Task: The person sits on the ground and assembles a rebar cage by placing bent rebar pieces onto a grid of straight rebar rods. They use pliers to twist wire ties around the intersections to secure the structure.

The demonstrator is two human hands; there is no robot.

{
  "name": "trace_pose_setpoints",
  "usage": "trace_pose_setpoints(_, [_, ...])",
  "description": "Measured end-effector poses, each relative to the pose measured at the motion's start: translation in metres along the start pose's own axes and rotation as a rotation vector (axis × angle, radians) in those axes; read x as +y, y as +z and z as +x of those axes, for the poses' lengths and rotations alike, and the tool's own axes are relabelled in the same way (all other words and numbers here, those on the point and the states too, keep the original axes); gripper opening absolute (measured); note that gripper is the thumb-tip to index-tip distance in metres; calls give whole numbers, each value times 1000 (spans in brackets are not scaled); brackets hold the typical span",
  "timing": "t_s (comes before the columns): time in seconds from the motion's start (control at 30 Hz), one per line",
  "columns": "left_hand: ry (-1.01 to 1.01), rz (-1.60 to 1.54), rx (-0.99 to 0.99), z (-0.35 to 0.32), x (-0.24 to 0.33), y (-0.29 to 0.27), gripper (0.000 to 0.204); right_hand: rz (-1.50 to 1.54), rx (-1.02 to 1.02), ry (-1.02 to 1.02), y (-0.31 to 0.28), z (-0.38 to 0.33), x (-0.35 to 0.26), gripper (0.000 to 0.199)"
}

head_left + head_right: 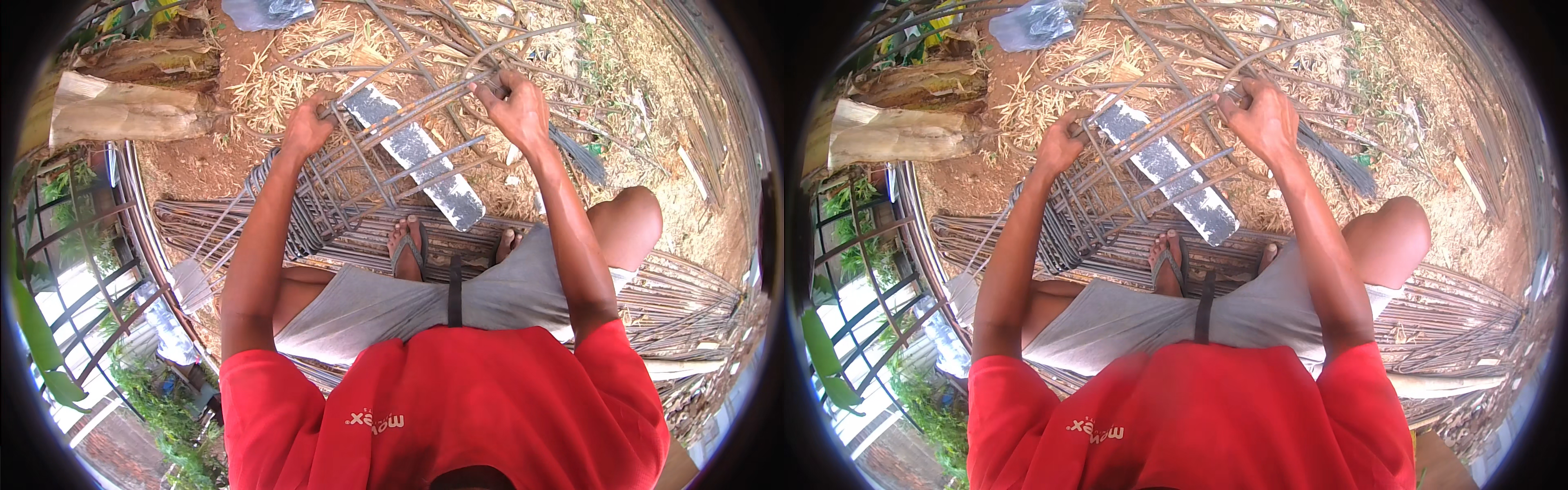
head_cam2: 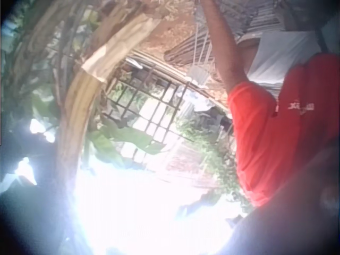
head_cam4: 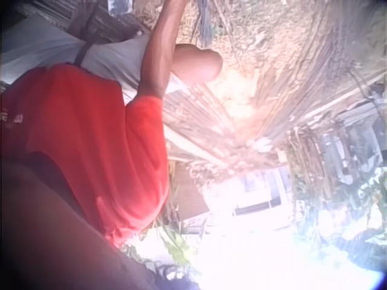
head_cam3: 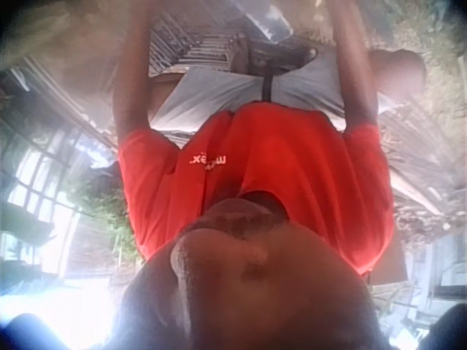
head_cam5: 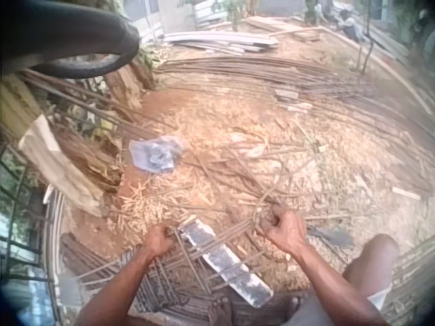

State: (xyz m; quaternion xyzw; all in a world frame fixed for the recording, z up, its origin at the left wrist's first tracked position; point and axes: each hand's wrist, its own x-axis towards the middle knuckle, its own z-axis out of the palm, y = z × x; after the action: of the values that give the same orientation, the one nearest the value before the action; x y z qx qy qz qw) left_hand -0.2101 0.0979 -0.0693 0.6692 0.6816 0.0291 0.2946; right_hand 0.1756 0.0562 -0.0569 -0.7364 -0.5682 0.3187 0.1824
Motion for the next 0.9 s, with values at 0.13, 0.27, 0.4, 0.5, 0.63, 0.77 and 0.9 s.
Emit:
trace_pose_setpoints(0.13, [-10, -118, -209, 16, -4, -9, 61, -75, -216, -147, -11, -64, 3, 49])
trace_pose_setpoints(0.27, [-8, -238, -386, 38, -3, -24, 70, -157, -274, -66, 21, -131, 15, 64])
trace_pose_setpoints(0.4, [-143, -196, -445, 57, 14, -36, 78, -257, -274, -118, 54, -154, 26, 101])
trace_pose_setpoints(0.5, [-119, -45, -494, 64, 36, -10, 107, -208, -261, -139, 73, -154, 26, 107])
trace_pose_setpoints(0.63, [-98, 88, -404, 70, 52, 20, 137, -208, -156, -200, 92, -151, 29, 92])
trace_pose_setpoints(0.77, [-166, 209, -279, 74, 61, 32, 113, -62, -47, -240, 106, -153, 38, 82])
trace_pose_setpoints(0.9, [-230, 254, -258, 80, 67, 29, 83, 30, -1, -183, 116, -157, 44, 88])
